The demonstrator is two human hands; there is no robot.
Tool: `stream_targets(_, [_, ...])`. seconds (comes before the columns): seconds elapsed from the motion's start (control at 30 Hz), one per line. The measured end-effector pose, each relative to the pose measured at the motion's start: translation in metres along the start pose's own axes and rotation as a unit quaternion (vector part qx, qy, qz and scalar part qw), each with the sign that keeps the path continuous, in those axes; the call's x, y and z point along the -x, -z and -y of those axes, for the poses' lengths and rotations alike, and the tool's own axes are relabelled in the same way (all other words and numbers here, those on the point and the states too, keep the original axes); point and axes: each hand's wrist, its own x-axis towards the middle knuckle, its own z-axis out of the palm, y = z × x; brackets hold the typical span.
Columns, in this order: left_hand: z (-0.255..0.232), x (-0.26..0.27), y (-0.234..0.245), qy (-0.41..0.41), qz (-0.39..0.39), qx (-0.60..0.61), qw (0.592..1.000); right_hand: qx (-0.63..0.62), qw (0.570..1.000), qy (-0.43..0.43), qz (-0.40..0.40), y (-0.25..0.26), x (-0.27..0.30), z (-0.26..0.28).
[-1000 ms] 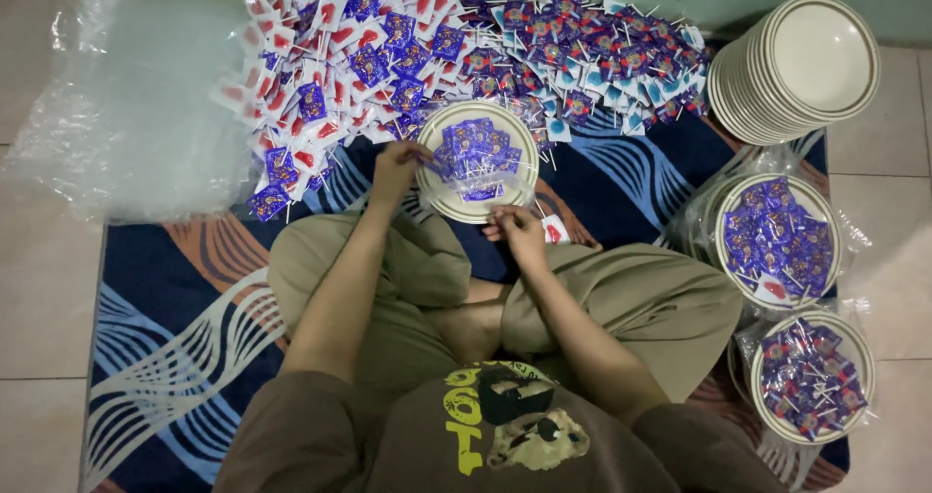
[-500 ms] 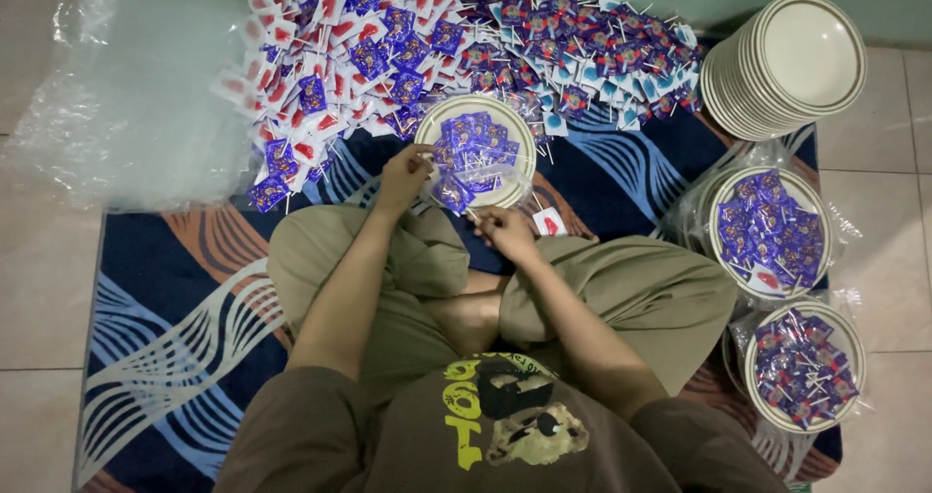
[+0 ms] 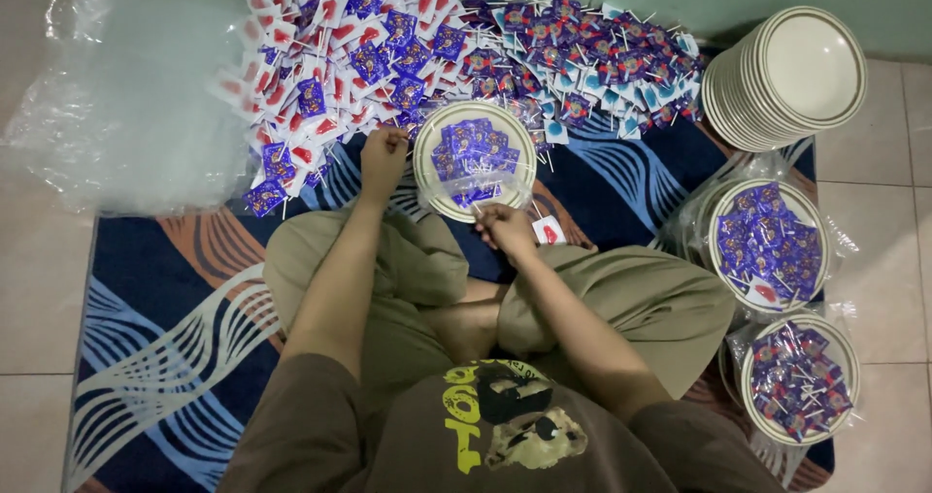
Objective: The person picks up individual food packets from a pile and places them into a small bowl, then slides a plastic sleeve over the stack of bowls.
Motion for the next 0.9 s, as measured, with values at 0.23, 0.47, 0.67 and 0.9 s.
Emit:
stream_targets(0.23, [0.011, -0.035, -0.003, -0.103, -0.006, -0.052, 0.993, -0.079, 0.997, 0.012, -0.001, -0.035, -0.042, 0.002])
stream_targets(0.47, [0.005, -0.051, -0.020, 0.091, 0.006, -0.082, 0.992, 0.097, 0.994, -0.013, -0.041, -0.043, -0.048, 0.019])
stream_targets(0.67, [-0.012, -0.047, -0.038, 0.213, 0.014, -0.067, 0.975, 0.040, 0.999, -0.009, -0.019, -0.033, -0.030, 0.018])
stream_targets(0.9, [0.041, -0.066, -0.068, 0.279, -0.028, -0.007, 0.960, -0.059, 0.995, -0.006, 0.083, -0.020, -0.013, 0.025])
